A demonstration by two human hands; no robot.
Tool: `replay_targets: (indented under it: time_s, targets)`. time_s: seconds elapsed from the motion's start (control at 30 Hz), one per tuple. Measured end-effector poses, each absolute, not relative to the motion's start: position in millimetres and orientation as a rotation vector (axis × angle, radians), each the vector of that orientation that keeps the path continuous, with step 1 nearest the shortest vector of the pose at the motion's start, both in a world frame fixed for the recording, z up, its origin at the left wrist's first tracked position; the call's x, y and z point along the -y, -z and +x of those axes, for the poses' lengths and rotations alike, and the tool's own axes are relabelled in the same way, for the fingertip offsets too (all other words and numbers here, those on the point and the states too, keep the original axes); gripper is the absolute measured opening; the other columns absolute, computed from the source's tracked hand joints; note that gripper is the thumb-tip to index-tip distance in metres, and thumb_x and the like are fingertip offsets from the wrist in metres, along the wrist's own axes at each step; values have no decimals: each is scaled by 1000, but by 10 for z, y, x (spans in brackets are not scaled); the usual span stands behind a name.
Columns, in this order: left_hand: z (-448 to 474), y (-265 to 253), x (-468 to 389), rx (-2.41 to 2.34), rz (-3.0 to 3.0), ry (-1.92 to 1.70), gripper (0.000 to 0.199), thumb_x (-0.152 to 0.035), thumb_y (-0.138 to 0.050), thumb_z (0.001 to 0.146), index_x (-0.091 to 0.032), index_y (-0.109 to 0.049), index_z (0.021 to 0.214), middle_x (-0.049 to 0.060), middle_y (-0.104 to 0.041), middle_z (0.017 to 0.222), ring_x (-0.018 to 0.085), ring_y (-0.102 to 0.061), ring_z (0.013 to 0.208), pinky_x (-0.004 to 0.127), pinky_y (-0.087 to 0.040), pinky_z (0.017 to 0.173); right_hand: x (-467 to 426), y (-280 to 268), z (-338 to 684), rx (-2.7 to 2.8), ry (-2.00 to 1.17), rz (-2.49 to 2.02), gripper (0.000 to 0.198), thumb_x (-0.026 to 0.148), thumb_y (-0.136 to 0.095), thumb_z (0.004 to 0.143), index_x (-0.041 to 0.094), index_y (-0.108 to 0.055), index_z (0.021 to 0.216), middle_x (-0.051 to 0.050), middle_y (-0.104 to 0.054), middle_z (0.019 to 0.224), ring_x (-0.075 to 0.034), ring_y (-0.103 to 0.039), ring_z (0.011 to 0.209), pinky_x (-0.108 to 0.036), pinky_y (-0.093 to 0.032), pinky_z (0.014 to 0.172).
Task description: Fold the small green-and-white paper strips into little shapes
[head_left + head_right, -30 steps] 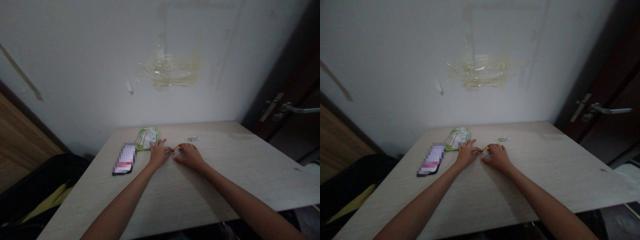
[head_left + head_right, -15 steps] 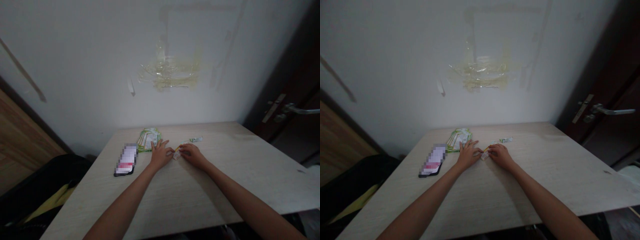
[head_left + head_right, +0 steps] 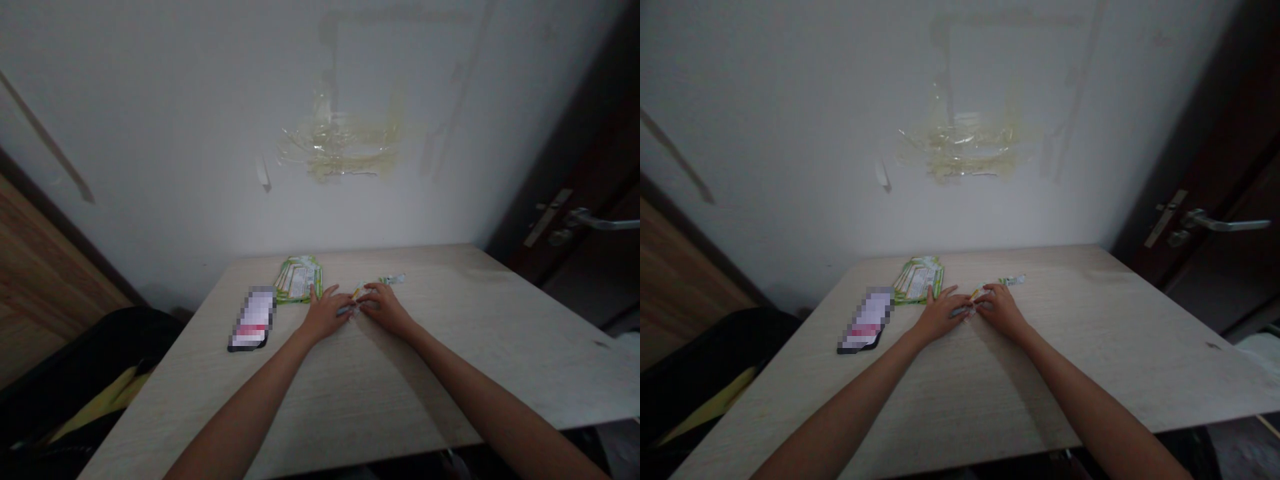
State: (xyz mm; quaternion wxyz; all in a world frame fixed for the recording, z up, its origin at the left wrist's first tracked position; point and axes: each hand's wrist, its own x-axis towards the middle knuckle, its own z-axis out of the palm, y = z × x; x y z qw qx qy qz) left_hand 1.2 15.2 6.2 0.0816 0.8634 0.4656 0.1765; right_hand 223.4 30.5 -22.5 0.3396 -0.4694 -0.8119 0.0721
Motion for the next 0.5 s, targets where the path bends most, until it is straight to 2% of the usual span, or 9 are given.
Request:
replay_targets:
  time_s: [0.2,0.37,0.5]
  targets:
    - [36,-120,-126,-1399,2582,-548,31,-55,-61,86,-38,-69,112,-2,-64,129,29,-37,138,71,12,113,-326,241,2251,2083,-192,-1217,13,27,-71,81,23,-77,91,-11,-62,121,-25,-55,116,-46,-40,104]
    - [33,-106,-122,-1437,2609,-527,45,-61,-61,83,-38,-64,121,1,-62,129,29,-43,131,75,7,111,-329,236,2255,2088,-215,-1193,14,30,-71,82,25,-78,92,-10,-63,118,-25,-57,114,-44,-42,103]
    - [13,-74,-122,-1450,2594,-484,48,-63,-57,84,-41,-60,126,1,-59,136,31,-40,135,74,8,111,-329,227,2263,2081,-246,-1206,13,29,-70,83,25,-79,92,-9,-65,117,-24,-59,112,-41,-43,102]
